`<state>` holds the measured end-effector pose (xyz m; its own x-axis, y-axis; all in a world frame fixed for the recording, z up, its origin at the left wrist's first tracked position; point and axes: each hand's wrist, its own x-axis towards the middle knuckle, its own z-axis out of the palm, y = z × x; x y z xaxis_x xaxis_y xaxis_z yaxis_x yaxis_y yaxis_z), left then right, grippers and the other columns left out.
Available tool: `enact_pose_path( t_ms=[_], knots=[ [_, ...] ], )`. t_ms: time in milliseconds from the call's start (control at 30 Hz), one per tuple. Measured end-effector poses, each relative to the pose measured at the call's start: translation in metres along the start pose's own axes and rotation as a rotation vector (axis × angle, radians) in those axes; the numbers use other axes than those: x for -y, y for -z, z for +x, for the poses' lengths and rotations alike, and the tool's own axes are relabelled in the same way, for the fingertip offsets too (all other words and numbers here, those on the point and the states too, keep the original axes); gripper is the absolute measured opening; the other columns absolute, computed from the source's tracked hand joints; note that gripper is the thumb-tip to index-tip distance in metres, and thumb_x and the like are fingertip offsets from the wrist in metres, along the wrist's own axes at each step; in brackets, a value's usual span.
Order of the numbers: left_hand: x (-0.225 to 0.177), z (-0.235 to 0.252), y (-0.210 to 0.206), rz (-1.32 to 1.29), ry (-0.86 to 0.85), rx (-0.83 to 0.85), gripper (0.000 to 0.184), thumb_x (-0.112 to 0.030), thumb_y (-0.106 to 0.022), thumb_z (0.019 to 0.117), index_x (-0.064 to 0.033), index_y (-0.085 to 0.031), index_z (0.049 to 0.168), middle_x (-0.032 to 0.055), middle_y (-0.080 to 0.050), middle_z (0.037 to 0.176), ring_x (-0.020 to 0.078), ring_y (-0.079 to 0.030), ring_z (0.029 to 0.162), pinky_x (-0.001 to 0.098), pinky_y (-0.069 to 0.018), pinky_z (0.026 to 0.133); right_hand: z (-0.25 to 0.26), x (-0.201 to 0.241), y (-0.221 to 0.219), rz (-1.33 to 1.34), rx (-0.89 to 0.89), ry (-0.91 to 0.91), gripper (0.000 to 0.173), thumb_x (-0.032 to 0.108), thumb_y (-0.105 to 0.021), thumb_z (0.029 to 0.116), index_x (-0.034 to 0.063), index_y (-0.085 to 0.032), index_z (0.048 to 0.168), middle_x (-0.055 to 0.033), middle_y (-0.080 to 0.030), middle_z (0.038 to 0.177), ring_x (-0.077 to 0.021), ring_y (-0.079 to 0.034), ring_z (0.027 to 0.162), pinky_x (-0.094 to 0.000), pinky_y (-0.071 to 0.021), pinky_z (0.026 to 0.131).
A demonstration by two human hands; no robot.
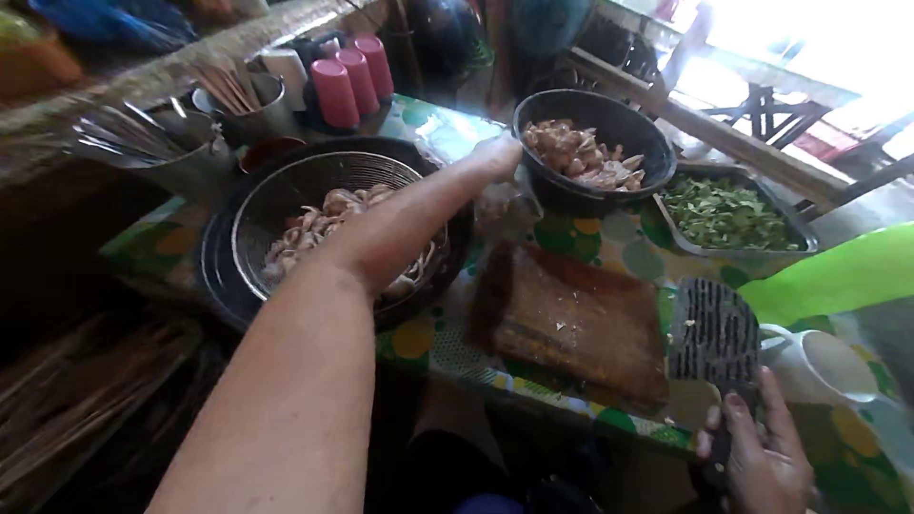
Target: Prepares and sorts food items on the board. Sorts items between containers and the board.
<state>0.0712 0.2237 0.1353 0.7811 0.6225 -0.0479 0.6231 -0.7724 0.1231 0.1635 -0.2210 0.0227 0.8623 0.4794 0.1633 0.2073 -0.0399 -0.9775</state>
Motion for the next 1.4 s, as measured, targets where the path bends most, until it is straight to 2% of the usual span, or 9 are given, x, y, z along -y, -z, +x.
enact_pose_path(
  t_ms=[133, 233, 367, 667, 900, 1033, 1133, 1267, 1400],
  knots=[
    [0.009, 0.015, -0.031, 0.025, 0.005, 0.033, 0.035, -0.029, -0.071, 0.0969, -0.0017, -0.070, 0.119, 0.0260, -0.067, 0.122, 0.0471, -0.062, 0.119, 0.0701, -0.0478, 0.096, 0.009, -0.018, 0.003, 0.066, -0.029, 0.046, 0.058, 0.005, -0.042, 0.1056, -0.0014, -0.021, 0.160, 0.0032, -0.059, 0.074, -0.0019, -0.054, 0.043, -0.0188, -0.0497, 0.038],
    [0.003, 0.004, -0.037, 0.052, -0.067, -0.012, 0.024, -0.018, -0.075, 0.0935, -0.0013, -0.073, 0.110, 0.0277, -0.069, 0.113, 0.0504, -0.065, 0.109, 0.0725, -0.0488, 0.089, 0.019, -0.045, 0.015, 0.219, 0.048, 0.032, 0.058, 0.008, -0.040, 0.1059, 0.0048, -0.023, 0.161, 0.0047, -0.063, 0.072, -0.0040, -0.055, 0.046, -0.0214, -0.0509, 0.040],
    [-0.048, -0.023, 0.007, 0.110, -0.056, 0.201, 0.029, -0.016, -0.065, 0.1025, 0.0010, -0.068, 0.126, 0.0284, -0.064, 0.131, 0.0488, -0.059, 0.126, 0.0643, -0.0442, 0.105, 0.026, -0.049, 0.027, 0.410, 0.015, -0.047, 0.057, 0.014, -0.039, 0.1054, 0.0087, -0.025, 0.161, 0.0036, -0.059, 0.069, -0.0059, -0.052, 0.044, -0.0229, -0.0481, 0.039],
    [-0.047, 0.027, -0.034, 0.100, 0.019, 0.186, 0.056, -0.026, -0.069, 0.0998, 0.0060, -0.053, 0.143, 0.0317, -0.054, 0.144, 0.0484, -0.050, 0.137, 0.0656, -0.0388, 0.111, 0.025, -0.050, 0.034, 0.532, 0.065, -0.060, 0.059, 0.016, -0.042, 0.1054, 0.0126, -0.026, 0.161, 0.0029, -0.056, 0.067, -0.0069, -0.051, 0.045, -0.0233, -0.0479, 0.041],
    [-0.048, 0.025, -0.031, -0.013, 0.091, 0.266, 0.041, -0.024, -0.060, 0.1057, 0.0015, -0.060, 0.137, 0.0298, -0.056, 0.142, 0.0491, -0.050, 0.136, 0.0661, -0.0367, 0.111, 0.028, -0.054, 0.034, 0.437, 0.085, -0.033, 0.059, 0.013, -0.043, 0.1057, 0.0106, -0.025, 0.162, 0.0032, -0.057, 0.072, -0.0070, -0.052, 0.046, -0.0241, -0.0490, 0.041],
    [-0.038, 0.012, -0.023, -0.029, 0.051, 0.209, 0.032, -0.022, -0.071, 0.0983, 0.0094, -0.070, 0.102, 0.0311, -0.069, 0.105, 0.0499, -0.065, 0.104, 0.0697, -0.0472, 0.092, 0.025, -0.059, 0.031, 0.347, 0.101, -0.004, 0.061, 0.014, -0.038, 0.1073, 0.0099, -0.014, 0.163, 0.0051, -0.059, 0.070, -0.0062, -0.054, 0.046, -0.0235, -0.0492, 0.040],
    [-0.027, -0.014, 0.004, -0.138, 0.054, 0.194, 0.038, -0.029, -0.065, 0.1025, 0.0077, -0.071, 0.108, 0.0273, -0.070, 0.105, 0.0431, -0.068, 0.101, 0.0639, -0.0488, 0.094, 0.022, -0.061, 0.027, 0.302, 0.120, 0.044, 0.058, 0.012, -0.036, 0.1064, 0.0100, -0.016, 0.161, 0.0070, -0.062, 0.076, -0.0027, -0.053, 0.045, -0.0190, -0.0479, 0.039],
    [0.012, -0.033, 0.024, -0.240, -0.041, 0.156, 0.029, -0.024, -0.063, 0.1039, 0.0004, -0.071, 0.118, 0.0174, -0.071, 0.100, 0.0259, -0.066, 0.081, 0.0467, -0.0546, 0.081, 0.019, -0.056, 0.021, 0.261, 0.156, 0.066, 0.058, 0.009, -0.033, 0.1064, 0.0078, -0.015, 0.161, 0.0081, -0.064, 0.081, -0.0024, -0.056, 0.047, -0.0183, -0.0494, 0.040],
    [0.032, -0.032, 0.032, -0.114, -0.023, 0.151, 0.025, -0.021, -0.067, 0.1003, 0.0010, -0.074, 0.110, 0.0200, -0.072, 0.104, 0.0339, -0.068, 0.099, 0.0573, -0.0505, 0.094, 0.019, -0.054, 0.019, 0.288, 0.173, 0.064, 0.057, 0.009, -0.035, 0.1072, 0.0093, -0.016, 0.161, 0.0085, -0.066, 0.081, -0.0026, -0.058, 0.048, -0.0174, -0.0508, 0.041]
  ],
)
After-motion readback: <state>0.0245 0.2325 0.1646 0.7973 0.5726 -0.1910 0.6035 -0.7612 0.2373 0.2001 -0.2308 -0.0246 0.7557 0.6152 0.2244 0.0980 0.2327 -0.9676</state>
